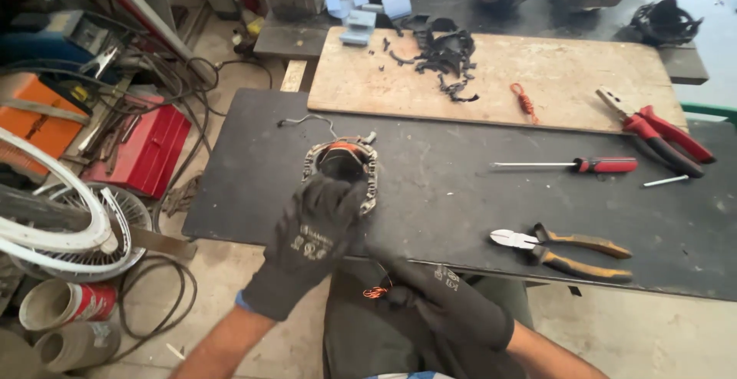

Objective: Repairing a motor stator by manipulating copper wires and using hand tools

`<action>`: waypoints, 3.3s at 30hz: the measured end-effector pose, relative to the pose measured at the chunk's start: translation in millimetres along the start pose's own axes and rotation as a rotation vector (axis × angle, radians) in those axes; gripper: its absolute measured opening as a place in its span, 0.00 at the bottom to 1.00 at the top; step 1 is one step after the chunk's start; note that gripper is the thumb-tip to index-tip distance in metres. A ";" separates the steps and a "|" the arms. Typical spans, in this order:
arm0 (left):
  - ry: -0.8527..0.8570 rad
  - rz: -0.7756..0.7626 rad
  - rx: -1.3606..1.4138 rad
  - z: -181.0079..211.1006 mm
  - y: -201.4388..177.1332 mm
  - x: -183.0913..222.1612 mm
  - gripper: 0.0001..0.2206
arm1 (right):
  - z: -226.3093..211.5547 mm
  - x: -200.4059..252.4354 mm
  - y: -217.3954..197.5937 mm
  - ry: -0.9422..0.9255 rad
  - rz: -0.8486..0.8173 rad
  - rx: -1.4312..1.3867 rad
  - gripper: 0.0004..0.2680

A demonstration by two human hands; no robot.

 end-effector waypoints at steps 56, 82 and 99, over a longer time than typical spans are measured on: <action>-0.245 -0.055 0.453 34.9 13.7 -94.1 0.24 | -83.5 69.0 -30.9 -0.273 0.629 1.001 0.16; -0.296 -0.202 0.477 26.6 24.6 -82.5 0.26 | 47.6 313.6 -16.0 0.788 1.073 0.329 0.19; -0.198 0.085 0.602 27.1 9.7 -78.4 0.21 | 9.5 184.5 -21.3 0.891 0.691 0.528 0.13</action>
Point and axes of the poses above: each hand's wrist, its own x-axis away from the middle knuckle, its own y-axis out of the palm, z = x × y, the point moved 4 cm from there along -x, towards the middle knuckle, and after that the axes turned 8 degrees about z, right-handed, at the moved point
